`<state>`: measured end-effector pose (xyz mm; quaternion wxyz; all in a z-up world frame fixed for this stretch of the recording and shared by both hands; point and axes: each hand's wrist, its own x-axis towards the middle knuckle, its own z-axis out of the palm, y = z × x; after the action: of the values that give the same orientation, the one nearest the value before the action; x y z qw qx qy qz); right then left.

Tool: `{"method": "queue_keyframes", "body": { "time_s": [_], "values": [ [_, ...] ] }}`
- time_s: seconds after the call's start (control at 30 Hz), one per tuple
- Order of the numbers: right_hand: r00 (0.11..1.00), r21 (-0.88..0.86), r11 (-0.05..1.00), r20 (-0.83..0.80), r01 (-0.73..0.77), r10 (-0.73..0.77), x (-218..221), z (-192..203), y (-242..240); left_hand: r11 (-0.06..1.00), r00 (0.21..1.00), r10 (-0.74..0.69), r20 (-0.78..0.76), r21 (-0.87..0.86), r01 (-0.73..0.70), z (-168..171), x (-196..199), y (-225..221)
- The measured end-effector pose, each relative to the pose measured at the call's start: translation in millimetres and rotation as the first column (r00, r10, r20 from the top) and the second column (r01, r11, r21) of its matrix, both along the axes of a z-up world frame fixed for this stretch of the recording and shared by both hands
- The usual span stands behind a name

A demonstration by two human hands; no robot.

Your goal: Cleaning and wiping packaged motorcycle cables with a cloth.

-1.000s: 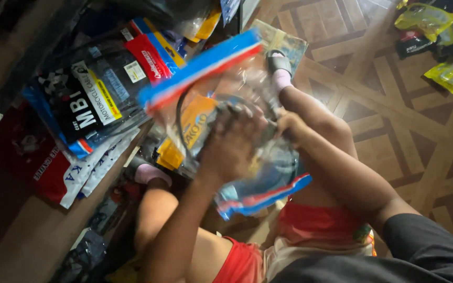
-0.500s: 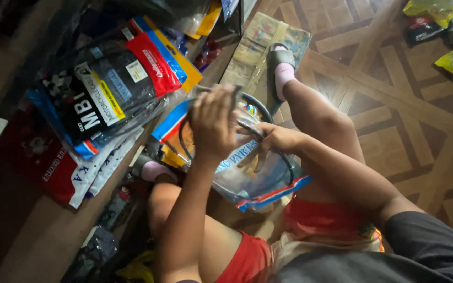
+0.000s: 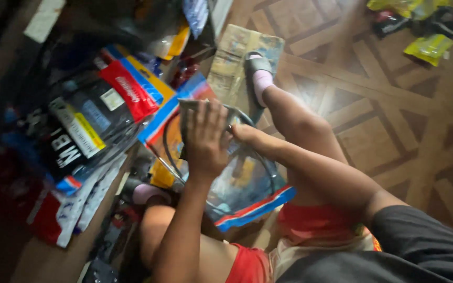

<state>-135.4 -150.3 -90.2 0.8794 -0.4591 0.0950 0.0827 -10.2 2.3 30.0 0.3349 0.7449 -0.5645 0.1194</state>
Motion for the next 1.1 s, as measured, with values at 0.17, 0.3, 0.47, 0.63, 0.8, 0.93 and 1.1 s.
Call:
{"method": "queue_keyframes", "body": {
  "time_s": [0.17, 0.3, 0.47, 0.63, 0.8, 0.93, 1.1],
  "values": [
    [0.972, 0.176, 0.962, 0.069, 0.208, -0.223, 3.0, 62.5, -5.8, 0.98, 0.984, -0.179, 0.018, 0.095, 0.177, -3.7, -35.1, -5.0],
    [0.964, 0.38, 0.919, 0.188, 0.106, -0.189, -4.8, 100.2, -18.3, 0.947, 0.955, -0.294, 0.035, 0.149, 0.285, -4.4, -52.9, -1.0],
    [0.965, 0.16, 0.975, 0.191, 0.152, -0.181, -11.8, 131.2, -35.2, 0.826, 0.831, -0.545, 0.115, 0.243, 0.508, -4.3, -70.1, 12.1],
    [0.951, 0.252, 0.945, 0.176, 0.207, -0.255, -23.4, 130.0, -47.7, 0.808, 0.778, -0.585, 0.23, 0.257, 0.531, -33.8, -60.6, 26.0],
    [0.918, 0.351, 0.905, 0.222, 0.239, -0.329, -21.3, 108.7, -60.4, 0.899, 0.847, -0.436, 0.303, 0.191, 0.395, -45.3, -23.1, 37.5],
    [0.941, 0.35, 0.929, 0.26, 0.117, -0.217, -13.5, 113.0, -53.1, 0.989, 0.963, -0.101, 0.25, 0.133, 0.069, -39.8, 2.7, 35.6],
    [0.979, 0.293, 0.954, 0.205, -0.063, 0.001, -4.3, 105.5, -24.9, 0.99, 0.992, 0.116, -0.058, 0.092, -0.11, -33.1, 8.7, 22.2]
  ]
}}
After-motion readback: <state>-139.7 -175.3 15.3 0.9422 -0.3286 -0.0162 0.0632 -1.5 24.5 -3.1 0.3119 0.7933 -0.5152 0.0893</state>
